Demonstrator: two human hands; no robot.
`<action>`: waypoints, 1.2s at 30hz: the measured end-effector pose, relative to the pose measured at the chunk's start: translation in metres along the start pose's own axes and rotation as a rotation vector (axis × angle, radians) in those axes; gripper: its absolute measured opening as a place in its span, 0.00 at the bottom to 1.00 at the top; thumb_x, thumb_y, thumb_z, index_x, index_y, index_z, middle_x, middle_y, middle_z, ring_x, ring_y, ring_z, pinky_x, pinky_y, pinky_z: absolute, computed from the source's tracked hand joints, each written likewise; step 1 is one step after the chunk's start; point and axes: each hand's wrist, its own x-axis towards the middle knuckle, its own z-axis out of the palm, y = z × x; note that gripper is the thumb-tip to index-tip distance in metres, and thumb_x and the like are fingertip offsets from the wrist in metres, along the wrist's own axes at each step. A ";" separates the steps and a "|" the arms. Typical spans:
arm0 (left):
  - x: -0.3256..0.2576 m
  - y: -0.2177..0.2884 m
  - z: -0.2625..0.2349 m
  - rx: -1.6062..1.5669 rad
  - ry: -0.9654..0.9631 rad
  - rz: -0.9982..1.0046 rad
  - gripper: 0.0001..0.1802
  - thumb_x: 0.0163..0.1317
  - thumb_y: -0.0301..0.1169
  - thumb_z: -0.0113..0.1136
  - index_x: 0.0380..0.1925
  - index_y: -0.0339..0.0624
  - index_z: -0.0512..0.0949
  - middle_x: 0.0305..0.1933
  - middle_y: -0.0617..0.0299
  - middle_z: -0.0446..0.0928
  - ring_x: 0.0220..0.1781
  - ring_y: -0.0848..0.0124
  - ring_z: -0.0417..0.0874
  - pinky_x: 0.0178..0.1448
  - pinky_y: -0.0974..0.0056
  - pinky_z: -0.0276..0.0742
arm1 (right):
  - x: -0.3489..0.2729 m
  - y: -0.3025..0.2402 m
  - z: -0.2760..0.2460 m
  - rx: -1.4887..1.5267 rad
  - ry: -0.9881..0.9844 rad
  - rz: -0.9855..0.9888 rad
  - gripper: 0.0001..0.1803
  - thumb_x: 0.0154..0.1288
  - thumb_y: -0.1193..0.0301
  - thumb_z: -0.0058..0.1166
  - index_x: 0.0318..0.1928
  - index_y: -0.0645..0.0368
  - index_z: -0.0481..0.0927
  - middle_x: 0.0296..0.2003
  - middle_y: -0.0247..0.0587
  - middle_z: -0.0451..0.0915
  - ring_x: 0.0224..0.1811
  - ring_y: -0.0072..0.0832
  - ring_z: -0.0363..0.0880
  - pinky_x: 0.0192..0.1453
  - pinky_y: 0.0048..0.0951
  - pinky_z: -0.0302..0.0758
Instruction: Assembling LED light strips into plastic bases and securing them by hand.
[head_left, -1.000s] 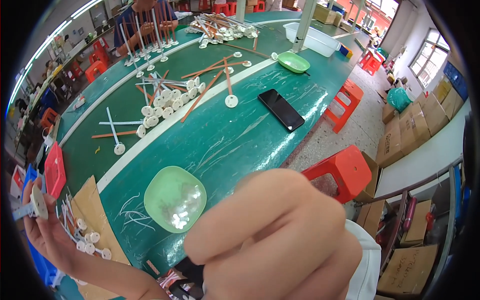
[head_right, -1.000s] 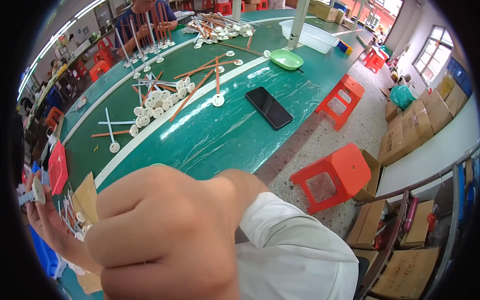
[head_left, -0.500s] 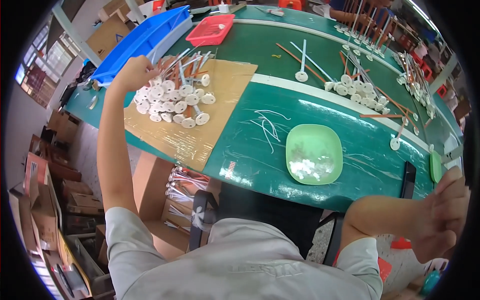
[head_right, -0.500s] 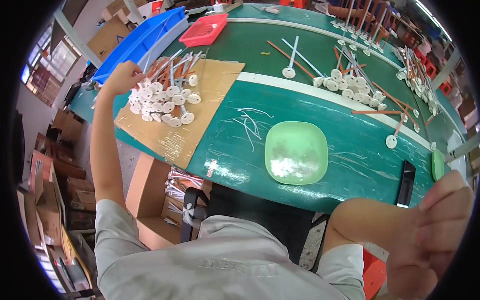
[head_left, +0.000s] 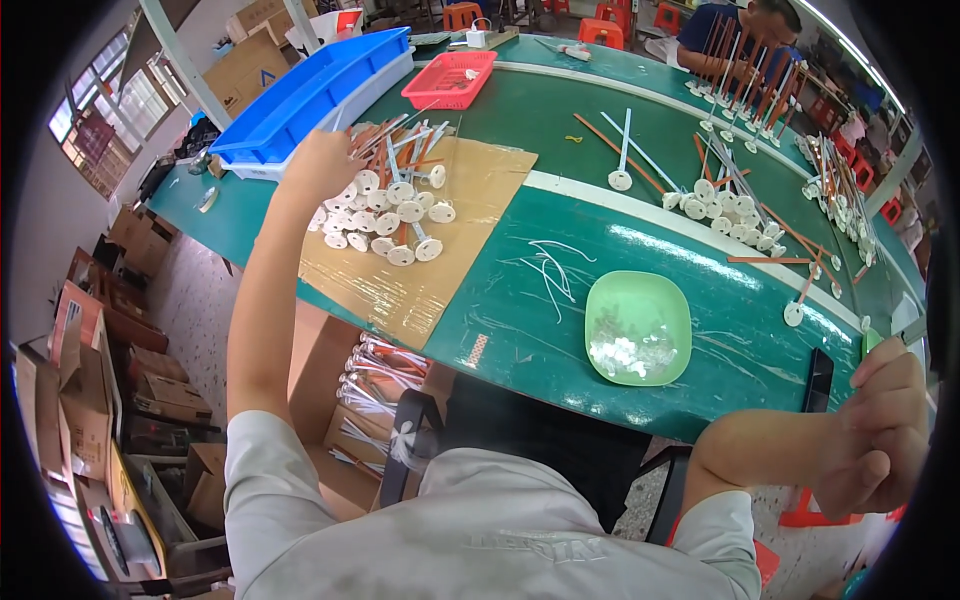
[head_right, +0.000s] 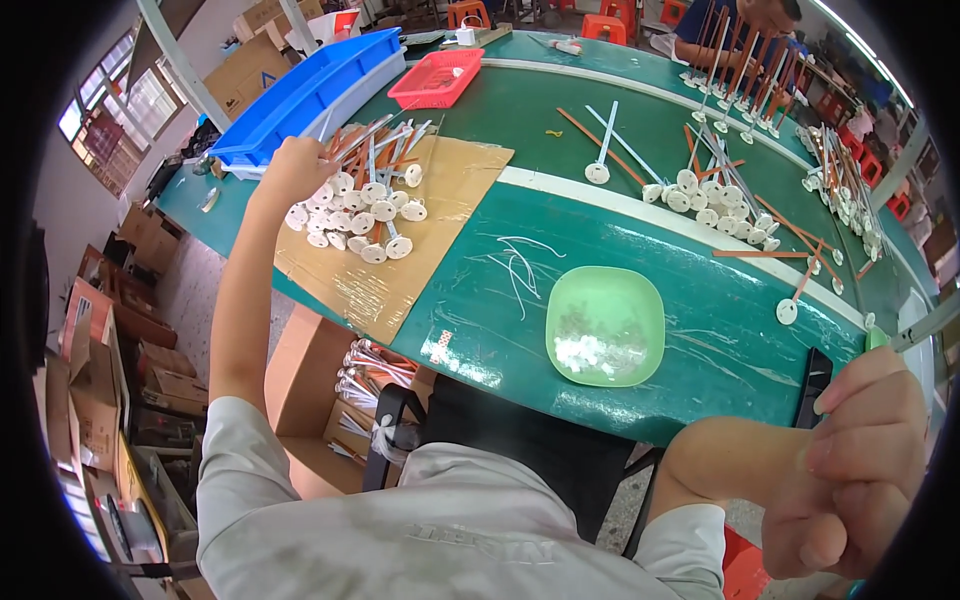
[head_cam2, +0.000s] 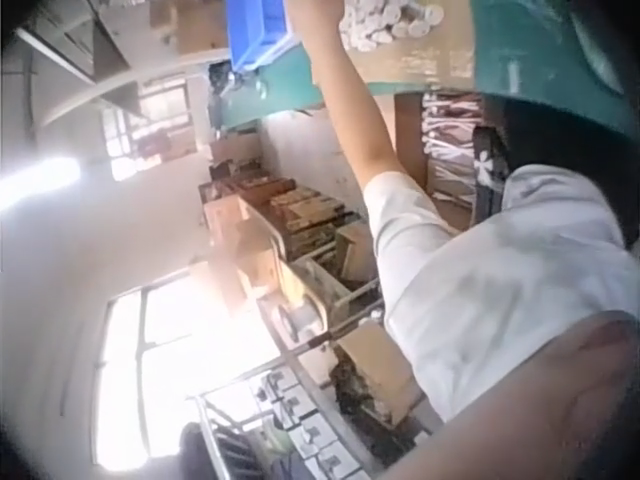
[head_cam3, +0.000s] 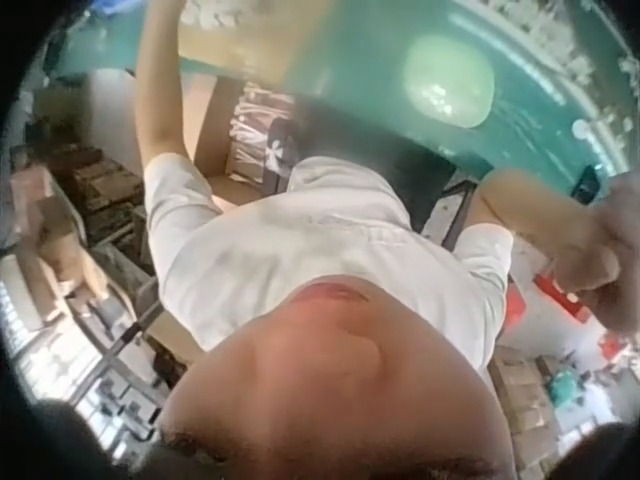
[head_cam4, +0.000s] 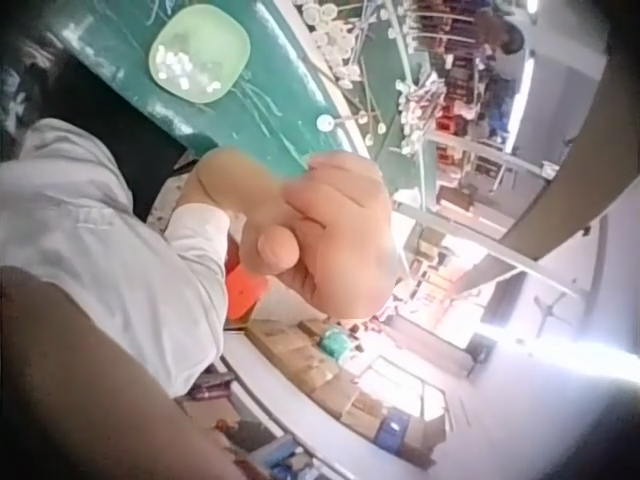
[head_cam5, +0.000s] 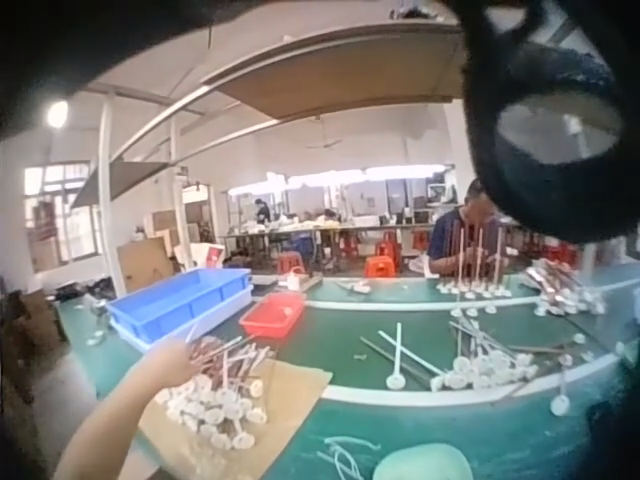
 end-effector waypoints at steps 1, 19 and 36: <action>0.000 0.000 0.000 0.036 -0.010 -0.013 0.16 0.54 0.39 0.67 0.31 0.34 0.85 0.28 0.40 0.81 0.34 0.47 0.85 0.41 0.52 0.81 | 0.000 0.001 0.000 -0.002 0.003 -0.001 0.22 0.70 0.65 0.44 0.19 0.58 0.58 0.19 0.42 0.64 0.21 0.28 0.56 0.28 0.35 0.55; -0.009 0.246 0.104 -1.603 0.296 0.032 0.14 0.59 0.32 0.67 0.19 0.35 0.79 0.15 0.63 0.77 0.16 0.79 0.71 0.22 0.71 0.64 | 0.013 0.071 0.087 -0.087 0.037 0.373 0.06 0.56 0.78 0.60 0.28 0.64 0.75 0.22 0.42 0.75 0.21 0.29 0.71 0.26 0.29 0.66; -0.050 0.263 0.091 -1.349 0.188 0.323 0.23 0.54 0.27 0.68 0.51 0.40 0.76 0.31 0.58 0.82 0.22 0.73 0.79 0.29 0.69 0.74 | -0.079 0.215 0.182 -0.202 -0.487 0.712 0.10 0.57 0.73 0.59 0.40 0.58 0.84 0.34 0.50 0.83 0.37 0.46 0.82 0.44 0.39 0.79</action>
